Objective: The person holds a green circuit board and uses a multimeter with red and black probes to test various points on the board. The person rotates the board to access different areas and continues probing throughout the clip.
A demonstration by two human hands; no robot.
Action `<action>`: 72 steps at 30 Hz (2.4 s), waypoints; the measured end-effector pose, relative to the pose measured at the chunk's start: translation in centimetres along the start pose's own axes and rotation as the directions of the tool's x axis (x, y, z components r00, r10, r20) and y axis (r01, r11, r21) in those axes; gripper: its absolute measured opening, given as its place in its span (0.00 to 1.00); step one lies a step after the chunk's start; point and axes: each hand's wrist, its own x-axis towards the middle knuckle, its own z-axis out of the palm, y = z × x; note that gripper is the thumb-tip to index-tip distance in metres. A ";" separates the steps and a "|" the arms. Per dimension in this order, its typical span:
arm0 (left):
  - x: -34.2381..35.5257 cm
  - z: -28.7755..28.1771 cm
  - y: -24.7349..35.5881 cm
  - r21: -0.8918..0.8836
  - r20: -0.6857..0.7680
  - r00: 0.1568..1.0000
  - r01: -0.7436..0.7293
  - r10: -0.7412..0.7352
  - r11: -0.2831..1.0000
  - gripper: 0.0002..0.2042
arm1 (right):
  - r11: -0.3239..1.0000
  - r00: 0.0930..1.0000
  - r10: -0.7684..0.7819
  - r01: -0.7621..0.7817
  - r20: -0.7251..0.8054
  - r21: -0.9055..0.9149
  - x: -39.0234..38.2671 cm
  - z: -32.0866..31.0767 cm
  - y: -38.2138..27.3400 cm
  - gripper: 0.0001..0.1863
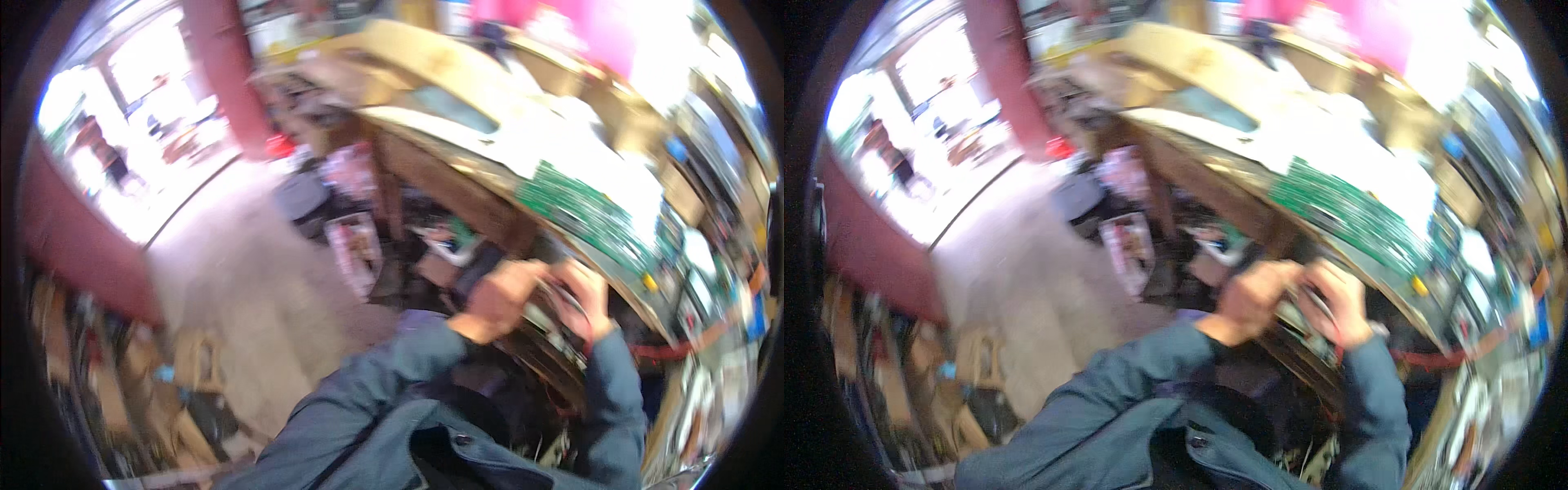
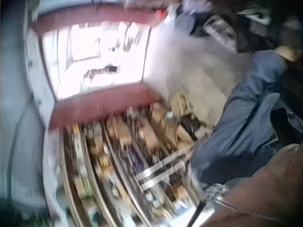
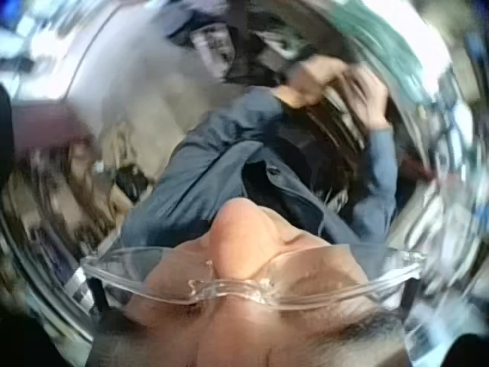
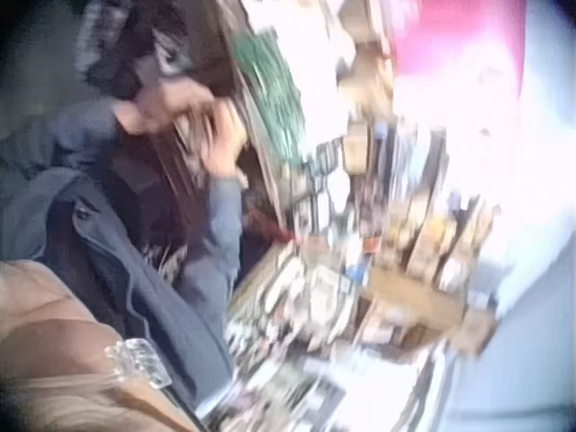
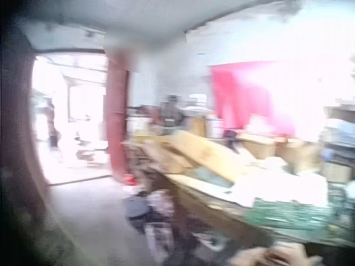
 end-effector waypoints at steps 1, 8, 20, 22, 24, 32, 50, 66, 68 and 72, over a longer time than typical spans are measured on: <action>0.5 -0.3 0.3 -0.008 0.016 0.997 0.073 -0.073 0.997 0.20 | 0.996 0.997 0.029 -0.023 -0.067 0.085 -0.1 0.5 0.3 0.08; 1.2 0.2 0.6 -0.025 -0.043 0.965 0.257 -0.258 0.966 0.12 | 0.926 0.958 0.216 -0.140 -0.189 0.351 -1.9 1.7 1.6 0.09; 5.8 0.2 4.1 -0.103 -0.059 0.996 0.059 -0.065 0.993 0.07 | 0.934 0.915 0.190 -0.058 -0.356 0.351 -2.5 -2.5 0.6 0.09; 8.1 0.8 4.9 -0.077 -0.064 0.998 -0.031 0.026 0.997 0.09 | 0.943 0.868 0.189 -0.029 -0.459 0.333 -2.5 -3.6 0.7 0.09; 10.6 2.4 5.8 -0.078 -0.111 0.987 -0.124 0.115 0.989 0.13 | 0.932 0.799 0.248 -0.043 -0.547 0.360 -3.0 -5.0 0.4 0.07; 15.0 8.5 7.2 -0.196 -0.339 0.934 -0.188 0.113 0.962 0.12 | 0.796 0.283 0.556 0.088 -0.782 0.598 -4.2 -8.7 5.6 0.10; 15.6 9.5 4.0 0.044 -0.104 0.946 -0.305 0.308 0.951 0.15 | 0.932 0.430 0.307 -0.317 -0.849 0.177 -5.2 -9.6 7.3 0.16; 15.1 9.7 4.3 0.032 -0.042 0.957 -0.287 0.288 0.957 0.13 | 0.773 0.474 0.600 -0.141 -0.644 0.618 -5.9 -9.4 7.9 0.07; 15.1 9.8 4.5 0.024 -0.036 0.957 -0.286 0.287 0.958 0.14 | 0.768 0.460 0.609 -0.136 -0.646 0.626 -5.7 -9.5 7.7 0.06; 15.1 9.7 4.3 0.029 -0.028 0.956 -0.291 0.292 0.956 0.14 | 0.777 0.476 0.603 -0.168 -0.640 0.607 -5.8 -9.4 7.9 0.07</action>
